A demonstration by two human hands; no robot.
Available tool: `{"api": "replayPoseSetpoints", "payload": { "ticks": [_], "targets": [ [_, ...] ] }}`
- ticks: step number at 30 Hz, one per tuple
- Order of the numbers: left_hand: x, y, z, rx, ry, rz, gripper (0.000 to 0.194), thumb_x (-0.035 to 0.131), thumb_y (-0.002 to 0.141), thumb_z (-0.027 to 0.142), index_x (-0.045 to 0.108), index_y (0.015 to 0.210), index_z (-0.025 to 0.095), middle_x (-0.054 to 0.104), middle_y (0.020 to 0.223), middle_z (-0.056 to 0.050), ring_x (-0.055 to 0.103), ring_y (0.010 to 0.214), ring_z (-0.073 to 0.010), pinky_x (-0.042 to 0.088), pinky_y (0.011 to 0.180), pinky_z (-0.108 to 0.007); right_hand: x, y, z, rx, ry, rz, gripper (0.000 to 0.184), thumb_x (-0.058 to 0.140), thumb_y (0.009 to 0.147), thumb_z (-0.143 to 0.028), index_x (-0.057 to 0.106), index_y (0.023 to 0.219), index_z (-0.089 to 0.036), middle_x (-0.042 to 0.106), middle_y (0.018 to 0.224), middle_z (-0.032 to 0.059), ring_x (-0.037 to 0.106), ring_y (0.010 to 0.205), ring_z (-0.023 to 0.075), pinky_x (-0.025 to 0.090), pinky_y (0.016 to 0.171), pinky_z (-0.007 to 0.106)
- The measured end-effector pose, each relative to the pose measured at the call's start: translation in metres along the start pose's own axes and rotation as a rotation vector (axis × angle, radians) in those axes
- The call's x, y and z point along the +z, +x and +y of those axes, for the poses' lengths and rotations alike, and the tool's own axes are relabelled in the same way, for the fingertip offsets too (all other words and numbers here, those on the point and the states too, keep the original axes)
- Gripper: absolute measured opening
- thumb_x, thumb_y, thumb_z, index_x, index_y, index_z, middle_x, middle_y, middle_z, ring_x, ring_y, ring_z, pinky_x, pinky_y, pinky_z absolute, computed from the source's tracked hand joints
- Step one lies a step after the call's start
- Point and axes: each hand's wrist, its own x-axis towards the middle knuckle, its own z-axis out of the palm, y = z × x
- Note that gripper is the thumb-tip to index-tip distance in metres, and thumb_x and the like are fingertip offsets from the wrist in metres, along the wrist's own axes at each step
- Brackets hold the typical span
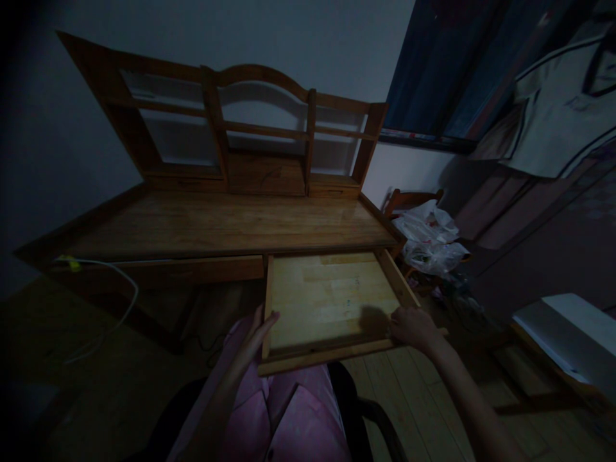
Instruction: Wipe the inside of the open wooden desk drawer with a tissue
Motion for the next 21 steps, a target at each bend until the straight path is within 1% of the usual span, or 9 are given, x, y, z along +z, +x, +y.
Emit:
{"api": "replayPoseSetpoints", "payload": {
  "ticks": [4,8,11,14,18,21],
  "targets": [
    [0.0,0.0,0.001,0.031,0.023,0.006,0.072,0.062,0.093,0.048,0.034,0.151,0.017,0.045,0.158,-0.015,0.046,0.144,-0.0253,0.043,0.113,-0.029,-0.006,-0.005,-0.012,-0.05,-0.001,-0.021,0.035,0.044,0.095,-0.033,0.074,0.086,-0.017,0.075,0.093,0.0141,0.072,0.094,0.0317,0.037,0.071,0.035],
    [0.001,0.002,0.001,-0.012,0.016,0.01,0.075,0.064,0.091,0.049,0.033,0.151,0.018,0.048,0.155,-0.014,0.049,0.142,-0.0254,0.045,0.111,-0.03,-0.015,-0.013,-0.031,-0.059,0.008,-0.015,0.035,0.043,0.094,-0.03,0.073,0.085,-0.016,0.074,0.092,0.0141,0.072,0.092,0.031,0.033,0.069,0.035],
    [0.001,0.004,-0.001,-0.023,-0.009,0.0,0.074,0.064,0.091,0.049,0.033,0.151,0.02,0.048,0.155,-0.012,0.05,0.141,-0.0235,0.045,0.111,-0.029,-0.023,-0.021,-0.048,-0.076,0.02,-0.011,0.034,0.042,0.094,-0.026,0.073,0.087,-0.015,0.074,0.096,0.0149,0.072,0.095,0.0307,0.034,0.071,0.035],
    [0.0,0.004,-0.003,-0.008,-0.004,-0.004,0.073,0.063,0.092,0.05,0.033,0.151,0.02,0.048,0.154,-0.013,0.051,0.14,-0.0233,0.045,0.111,-0.029,-0.029,-0.029,-0.065,-0.106,0.028,0.0,0.032,0.042,0.093,-0.024,0.073,0.09,-0.014,0.074,0.099,0.0154,0.07,0.1,0.0307,0.036,0.075,0.035],
    [-0.001,0.003,-0.003,-0.025,0.015,0.01,0.075,0.062,0.092,0.049,0.031,0.153,0.018,0.045,0.157,-0.015,0.048,0.143,-0.0238,0.044,0.112,-0.029,-0.032,-0.036,-0.086,-0.141,0.067,-0.006,0.031,0.042,0.092,-0.021,0.073,0.093,-0.013,0.073,0.101,0.0144,0.069,0.101,0.03,0.036,0.078,0.036],
    [-0.001,0.002,-0.003,-0.022,0.051,0.022,0.074,0.062,0.092,0.049,0.033,0.152,0.017,0.045,0.157,-0.015,0.048,0.144,-0.0246,0.044,0.112,-0.03,-0.033,-0.036,-0.098,-0.16,0.114,-0.016,0.03,0.043,0.091,-0.021,0.073,0.093,-0.013,0.073,0.102,0.0145,0.069,0.101,0.0294,0.036,0.078,0.036]
  ]
}}
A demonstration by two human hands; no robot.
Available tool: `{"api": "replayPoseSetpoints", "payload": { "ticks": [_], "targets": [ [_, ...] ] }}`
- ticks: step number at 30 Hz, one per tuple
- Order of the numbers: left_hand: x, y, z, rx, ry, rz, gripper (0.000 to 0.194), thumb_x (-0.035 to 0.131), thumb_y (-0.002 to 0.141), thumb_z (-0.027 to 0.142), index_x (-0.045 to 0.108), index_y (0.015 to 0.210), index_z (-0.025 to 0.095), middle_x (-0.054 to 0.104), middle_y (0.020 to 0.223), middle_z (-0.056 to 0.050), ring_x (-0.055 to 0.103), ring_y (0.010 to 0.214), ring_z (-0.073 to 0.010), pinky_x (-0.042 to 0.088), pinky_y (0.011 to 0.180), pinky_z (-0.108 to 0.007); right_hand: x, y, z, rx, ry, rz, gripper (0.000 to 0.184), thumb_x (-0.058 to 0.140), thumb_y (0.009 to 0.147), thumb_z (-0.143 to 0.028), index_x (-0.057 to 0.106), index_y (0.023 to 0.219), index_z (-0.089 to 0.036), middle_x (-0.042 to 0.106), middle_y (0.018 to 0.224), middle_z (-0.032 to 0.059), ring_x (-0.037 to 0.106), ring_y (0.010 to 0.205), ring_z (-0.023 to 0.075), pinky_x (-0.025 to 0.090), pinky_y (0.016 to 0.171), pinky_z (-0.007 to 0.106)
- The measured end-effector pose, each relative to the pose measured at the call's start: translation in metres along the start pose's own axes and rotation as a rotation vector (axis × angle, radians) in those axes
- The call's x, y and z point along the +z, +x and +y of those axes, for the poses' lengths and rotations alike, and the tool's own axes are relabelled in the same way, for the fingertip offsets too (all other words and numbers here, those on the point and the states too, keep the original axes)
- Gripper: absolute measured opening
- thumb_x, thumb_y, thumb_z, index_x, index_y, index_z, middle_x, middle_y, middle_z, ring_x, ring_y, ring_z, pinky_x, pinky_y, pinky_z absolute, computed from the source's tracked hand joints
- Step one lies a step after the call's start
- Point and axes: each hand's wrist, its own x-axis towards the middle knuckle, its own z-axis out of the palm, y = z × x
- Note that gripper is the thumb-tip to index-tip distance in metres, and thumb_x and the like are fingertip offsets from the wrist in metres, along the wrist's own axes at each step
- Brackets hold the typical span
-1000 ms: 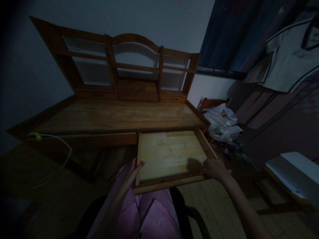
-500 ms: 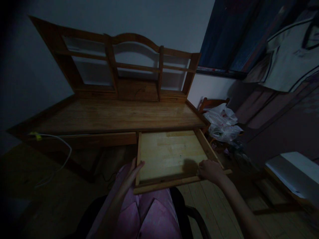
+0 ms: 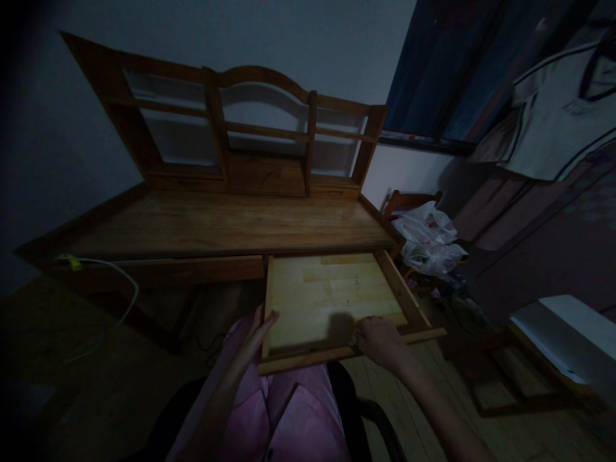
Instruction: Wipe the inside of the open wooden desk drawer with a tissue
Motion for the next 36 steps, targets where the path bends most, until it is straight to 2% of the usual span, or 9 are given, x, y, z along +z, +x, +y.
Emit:
{"api": "replayPoseSetpoints", "payload": {
  "ticks": [6,13,20,28,32,36],
  "targets": [
    [0.001,0.0,0.002,0.018,-0.02,-0.001,0.074,0.063,0.09,0.049,0.033,0.152,0.019,0.047,0.157,-0.013,0.05,0.142,-0.0234,0.046,0.11,-0.03,0.006,0.009,-0.025,-0.092,0.088,-0.009,0.03,0.044,0.089,-0.019,0.072,0.096,-0.013,0.073,0.103,0.0131,0.068,0.103,0.029,0.037,0.082,0.036],
    [0.001,-0.002,0.004,0.057,0.002,0.012,0.071,0.064,0.089,0.047,0.039,0.148,0.017,0.052,0.151,-0.014,0.053,0.139,-0.0244,0.047,0.11,-0.031,0.006,0.004,-0.068,-0.14,0.067,0.042,0.033,0.04,0.091,-0.015,0.073,0.096,-0.011,0.073,0.1,0.0131,0.069,0.098,0.0273,0.039,0.08,0.035],
    [0.001,0.002,-0.002,0.062,-0.047,-0.006,0.073,0.064,0.089,0.048,0.036,0.15,0.018,0.049,0.154,-0.014,0.052,0.14,-0.0253,0.047,0.11,-0.032,0.007,0.005,-0.088,-0.199,0.145,0.05,0.034,0.04,0.094,-0.019,0.073,0.097,-0.012,0.073,0.1,0.0117,0.069,0.101,0.0263,0.04,0.084,0.035],
    [0.003,0.0,0.002,0.091,-0.015,0.006,0.07,0.062,0.093,0.046,0.036,0.15,0.016,0.052,0.152,-0.016,0.053,0.139,-0.0249,0.046,0.111,-0.033,0.003,0.004,-0.129,-0.386,0.266,0.061,0.036,0.04,0.093,-0.02,0.075,0.094,-0.012,0.073,0.098,0.0133,0.067,0.095,0.0231,0.041,0.088,0.033],
    [0.002,0.001,-0.002,0.124,0.001,0.016,0.07,0.062,0.093,0.045,0.035,0.151,0.016,0.051,0.152,-0.016,0.051,0.14,-0.0238,0.043,0.113,-0.03,0.003,0.004,-0.134,-0.43,0.441,0.059,0.035,0.041,0.093,-0.02,0.075,0.096,-0.012,0.073,0.098,0.0126,0.067,0.094,0.021,0.043,0.088,0.03],
    [0.001,0.002,-0.005,0.078,-0.009,-0.007,0.072,0.061,0.094,0.046,0.032,0.153,0.018,0.047,0.156,-0.014,0.047,0.144,-0.0232,0.043,0.114,-0.029,0.005,0.005,-0.125,-0.466,0.657,0.037,0.037,0.039,0.096,-0.023,0.075,0.102,-0.016,0.073,0.1,0.0083,0.066,0.098,0.0198,0.043,0.09,0.028]
  ]
}}
